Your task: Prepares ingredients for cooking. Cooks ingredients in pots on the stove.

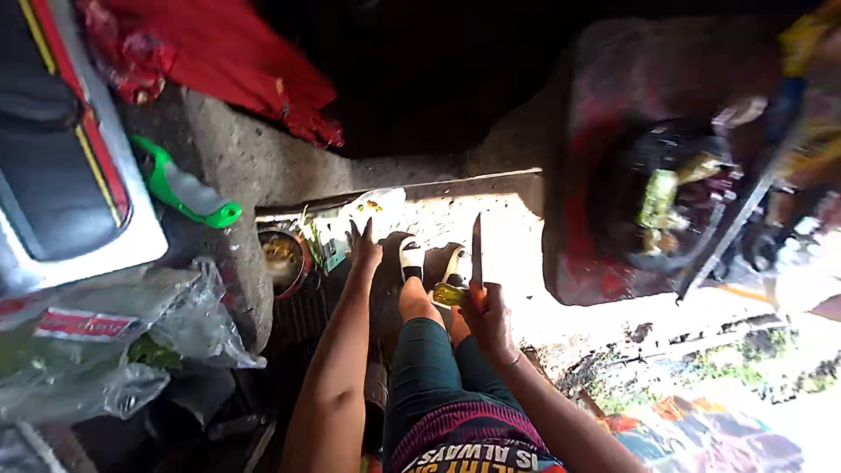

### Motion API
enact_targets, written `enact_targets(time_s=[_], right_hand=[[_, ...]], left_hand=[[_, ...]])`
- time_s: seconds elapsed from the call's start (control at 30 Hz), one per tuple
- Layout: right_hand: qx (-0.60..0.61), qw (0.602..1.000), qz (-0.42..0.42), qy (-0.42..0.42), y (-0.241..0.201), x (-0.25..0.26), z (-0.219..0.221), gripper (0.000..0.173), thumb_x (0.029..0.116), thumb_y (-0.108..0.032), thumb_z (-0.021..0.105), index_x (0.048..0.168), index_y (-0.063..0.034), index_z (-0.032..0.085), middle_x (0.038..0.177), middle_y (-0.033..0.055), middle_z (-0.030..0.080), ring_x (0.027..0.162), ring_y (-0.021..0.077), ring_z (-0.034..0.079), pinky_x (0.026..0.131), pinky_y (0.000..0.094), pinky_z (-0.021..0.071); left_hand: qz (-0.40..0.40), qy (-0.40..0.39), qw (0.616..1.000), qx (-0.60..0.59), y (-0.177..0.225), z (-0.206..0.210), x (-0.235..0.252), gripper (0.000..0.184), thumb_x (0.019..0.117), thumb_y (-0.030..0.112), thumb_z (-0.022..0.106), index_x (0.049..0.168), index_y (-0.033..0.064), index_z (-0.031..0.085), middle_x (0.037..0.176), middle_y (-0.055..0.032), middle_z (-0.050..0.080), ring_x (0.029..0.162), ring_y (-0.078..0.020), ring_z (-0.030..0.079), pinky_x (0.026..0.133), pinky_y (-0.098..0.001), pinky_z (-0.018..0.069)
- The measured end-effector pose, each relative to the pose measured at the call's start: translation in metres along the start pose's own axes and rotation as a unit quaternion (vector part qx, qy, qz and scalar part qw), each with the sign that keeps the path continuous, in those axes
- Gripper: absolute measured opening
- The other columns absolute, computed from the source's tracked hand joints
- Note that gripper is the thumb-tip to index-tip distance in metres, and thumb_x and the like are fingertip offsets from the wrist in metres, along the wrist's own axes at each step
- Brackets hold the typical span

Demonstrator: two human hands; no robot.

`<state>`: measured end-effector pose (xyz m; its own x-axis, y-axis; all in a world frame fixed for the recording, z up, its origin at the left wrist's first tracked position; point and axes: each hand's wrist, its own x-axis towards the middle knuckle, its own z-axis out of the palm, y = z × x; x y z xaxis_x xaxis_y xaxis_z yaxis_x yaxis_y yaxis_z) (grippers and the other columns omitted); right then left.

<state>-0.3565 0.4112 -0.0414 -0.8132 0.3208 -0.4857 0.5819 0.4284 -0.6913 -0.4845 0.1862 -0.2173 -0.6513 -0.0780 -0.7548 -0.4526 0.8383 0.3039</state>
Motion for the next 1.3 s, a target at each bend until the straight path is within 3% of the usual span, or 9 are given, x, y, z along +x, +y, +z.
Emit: enact_targets(time_s=[0.07,0.13,0.2,0.43,0.57,0.77,1.0,1.1,1.3], right_hand=[[0.023,0.999,-0.030,0.035,-0.013,-0.007,-0.017,0.035,0.0896,-0.008,0.071,0.116,0.0121,0.060,0.082,0.0162,0.071,0.069,0.0225,0.072,0.066,0.0398,0.0620],[0.063,0.995,-0.040,0.060,-0.026,-0.015,-0.043,0.035,0.0903,-0.008,0.070,0.117,0.0123,0.059,0.085,0.0153,0.071,0.071,0.0201,0.072,0.068,0.0383,0.0626],[0.080,0.990,-0.040,0.111,-0.034,-0.019,-0.071,0.036,0.0907,-0.007,0.069,0.118,0.0141,0.058,0.086,0.0160,0.072,0.072,0.0200,0.072,0.068,0.0381,0.0627],[0.097,0.957,0.064,0.264,-0.019,-0.015,-0.165,0.049,0.0877,-0.007,0.075,0.127,0.0105,0.052,0.089,0.0177,0.071,0.069,0.0241,0.072,0.061,0.0413,0.0605],[0.141,0.923,0.101,0.343,0.000,0.001,-0.202,0.053,0.0884,-0.004,0.072,0.133,0.0077,0.047,0.095,0.0222,0.067,0.072,0.0290,0.069,0.065,0.0475,0.0589],[0.226,0.903,0.090,0.355,0.027,0.049,-0.218,0.052,0.0913,-0.008,0.070,0.134,0.0035,0.042,0.101,0.0217,0.064,0.078,0.0309,0.069,0.070,0.0512,0.0592],[0.086,0.928,0.074,0.356,0.012,0.050,-0.230,0.049,0.0975,-0.022,0.068,0.128,0.0126,0.051,0.116,0.0313,0.062,0.103,0.0419,0.065,0.092,0.0565,0.0525],[0.050,0.920,0.011,0.388,0.000,0.034,-0.217,0.045,0.1021,-0.023,0.064,0.126,0.0110,0.047,0.104,0.0278,0.063,0.090,0.0367,0.066,0.082,0.0527,0.0550],[0.093,0.979,-0.092,0.157,-0.049,0.034,-0.156,0.047,0.0946,-0.017,0.071,0.126,0.0120,0.052,0.095,0.0222,0.067,0.078,0.0278,0.068,0.073,0.0469,0.0586]], left_hand=[[0.074,0.005,0.997,-0.026,0.041,-0.016,-0.028,0.066,0.0965,0.012,0.069,0.156,0.0060,0.040,0.156,-0.0304,0.038,0.142,-0.0481,0.042,0.114,-0.0619,0.0374],[0.172,0.024,0.983,-0.065,0.091,-0.029,-0.059,0.036,0.1015,0.013,0.061,0.133,-0.0043,0.061,0.132,-0.0293,0.061,0.122,-0.0424,0.061,0.105,-0.0547,0.0482],[0.278,0.063,0.954,-0.090,0.145,-0.038,-0.090,0.024,0.1021,0.011,0.059,0.118,-0.0052,0.068,0.120,-0.0260,0.066,0.110,-0.0371,0.067,0.097,-0.0504,0.0541],[0.627,0.054,0.774,-0.065,0.345,-0.036,-0.155,0.027,0.0937,-0.002,0.064,0.120,-0.0004,0.072,0.128,-0.0244,0.065,0.124,-0.0401,0.060,0.108,-0.0504,0.0473],[0.591,-0.079,0.776,0.206,0.399,-0.029,-0.169,0.049,0.0947,-0.002,0.065,0.141,0.0143,0.063,0.153,-0.0209,0.048,0.141,-0.0444,0.043,0.111,-0.0590,0.0407],[0.513,-0.105,0.836,0.162,0.392,-0.036,-0.181,0.026,0.0874,-0.002,0.074,0.113,-0.0015,0.071,0.126,-0.0291,0.056,0.121,-0.0423,0.056,0.107,-0.0507,0.0451],[0.350,-0.223,0.882,-0.223,0.326,-0.056,-0.182,0.030,0.1022,0.005,0.056,0.130,-0.0026,0.050,0.111,-0.0141,0.058,0.088,-0.0176,0.063,0.075,-0.0343,0.0568],[0.286,-0.250,0.871,-0.310,0.297,-0.058,-0.190,0.028,0.1054,0.006,0.044,0.134,0.0016,0.044,0.107,-0.0098,0.056,0.088,-0.0165,0.064,0.073,-0.0347,0.0576],[0.286,-0.170,0.904,-0.267,0.261,-0.035,-0.196,0.022,0.1034,0.006,0.044,0.121,-0.0024,0.054,0.096,-0.0095,0.058,0.074,-0.0105,0.055,0.067,-0.0275,0.0484]])
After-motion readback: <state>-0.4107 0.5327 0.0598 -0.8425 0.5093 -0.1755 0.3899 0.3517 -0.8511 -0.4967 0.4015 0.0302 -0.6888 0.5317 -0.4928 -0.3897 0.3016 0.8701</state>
